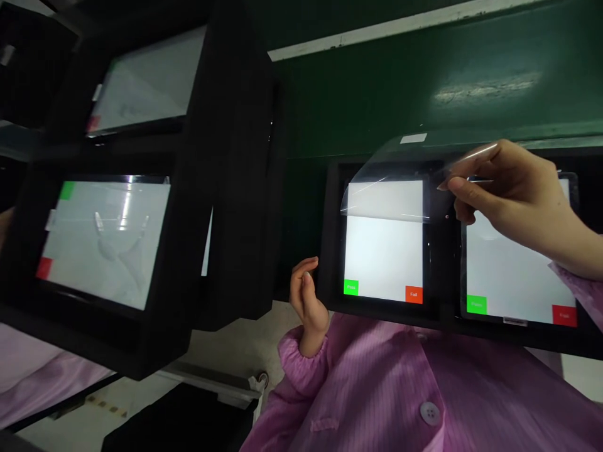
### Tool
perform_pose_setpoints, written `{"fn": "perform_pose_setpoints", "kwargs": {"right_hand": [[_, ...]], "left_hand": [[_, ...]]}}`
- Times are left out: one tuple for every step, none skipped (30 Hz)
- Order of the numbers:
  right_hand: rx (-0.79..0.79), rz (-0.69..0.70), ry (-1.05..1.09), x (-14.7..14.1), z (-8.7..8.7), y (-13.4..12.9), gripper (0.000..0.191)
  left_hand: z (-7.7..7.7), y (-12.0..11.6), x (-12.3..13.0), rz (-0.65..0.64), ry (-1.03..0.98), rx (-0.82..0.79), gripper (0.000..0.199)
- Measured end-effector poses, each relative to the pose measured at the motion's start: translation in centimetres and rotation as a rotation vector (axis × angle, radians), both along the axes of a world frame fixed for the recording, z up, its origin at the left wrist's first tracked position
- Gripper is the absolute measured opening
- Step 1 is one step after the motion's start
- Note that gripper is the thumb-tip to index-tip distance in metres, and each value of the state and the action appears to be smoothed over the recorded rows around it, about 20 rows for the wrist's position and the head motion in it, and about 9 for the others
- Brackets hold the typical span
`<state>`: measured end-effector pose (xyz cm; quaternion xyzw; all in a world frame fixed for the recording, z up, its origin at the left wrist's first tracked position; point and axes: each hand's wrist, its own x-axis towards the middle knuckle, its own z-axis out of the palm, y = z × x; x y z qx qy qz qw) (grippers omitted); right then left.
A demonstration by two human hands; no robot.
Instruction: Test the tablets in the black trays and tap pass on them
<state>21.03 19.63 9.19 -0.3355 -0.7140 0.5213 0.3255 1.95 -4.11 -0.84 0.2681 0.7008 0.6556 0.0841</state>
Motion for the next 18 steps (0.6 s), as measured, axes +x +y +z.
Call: {"fn": "perform_pose_setpoints", "kwargs": {"right_hand": [[-0.015, 0.001, -0.007, 0.0, -0.1, -0.1, 0.048], [-0.032, 0.002, -0.016, 0.0, -0.1, -0.2, 0.045], [-0.05, 0.004, -0.026, 0.0, -0.1, -0.3, 0.041], [-0.069, 0.012, -0.042, 0.1, -0.1, -0.6, 0.038], [-0.088, 0.022, -0.062, 0.3, -0.2, -0.8, 0.035], [-0.104, 0.036, -0.083, 0.4, -0.3, -1.1, 0.032], [-0.115, 0.056, -0.105, 0.6, -0.5, -1.5, 0.031], [-0.123, 0.086, -0.136, 0.8, -0.7, -1.8, 0.029], [-0.122, 0.125, -0.171, 1.1, -0.9, -2.2, 0.028], [-0.112, 0.166, -0.206, 1.3, -1.2, -2.6, 0.026], [-0.087, 0.204, -0.239, 1.4, -1.4, -3.0, 0.025], [-0.052, 0.236, -0.269, 1.6, -1.6, -3.4, 0.023], [-0.008, 0.262, -0.289, 1.7, -1.7, -3.8, 0.023], [0.035, 0.297, -0.303, 1.9, -1.7, -4.3, 0.027], [0.068, 0.358, -0.312, 2.2, -1.6, -4.8, 0.032], [0.093, 0.457, -0.323, 2.7, -1.5, -5.4, 0.038], [0.128, 0.569, -0.341, 3.5, -1.3, -6.1, 0.044], [0.196, 0.637, -0.39, 4.4, -1.1, -6.7, 0.048]], "left_hand": [[0.0, 0.0, 0.0, -0.002, 0.003, -0.007, 0.031], [0.0, 0.0, 0.0, -0.005, 0.006, -0.014, 0.031], [0.0, 0.0, 0.0, -0.007, 0.01, -0.019, 0.031], [0.0, 0.0, 0.0, -0.009, 0.016, -0.024, 0.03], [-0.1, 0.0, -0.1, -0.012, 0.023, -0.027, 0.029], [-0.1, 0.0, -0.1, -0.015, 0.032, -0.03, 0.029], [-0.2, 0.0, -0.1, -0.02, 0.044, -0.034, 0.029], [-0.2, 0.1, -0.2, -0.026, 0.06, -0.038, 0.028], [-0.2, 0.1, -0.2, -0.034, 0.078, -0.042, 0.028], [-0.1, 0.1, -0.1, -0.044, 0.101, -0.048, 0.028], [0.1, 0.1, -0.1, -0.057, 0.129, -0.052, 0.028], [0.3, 0.0, 0.0, -0.073, 0.162, -0.057, 0.028], [0.6, -0.2, 0.1, -0.092, 0.201, -0.062, 0.027], [1.0, -0.5, 0.2, -0.113, 0.243, -0.065, 0.025], [1.4, -0.9, 0.2, -0.135, 0.286, -0.06, 0.022], [1.8, -1.4, 0.3, -0.167, 0.338, -0.056, 0.02], [2.2, -2.0, 0.3, -0.209, 0.406, -0.054, 0.018], [2.6, -2.5, 0.3, -0.259, 0.485, -0.056, 0.018]]}}
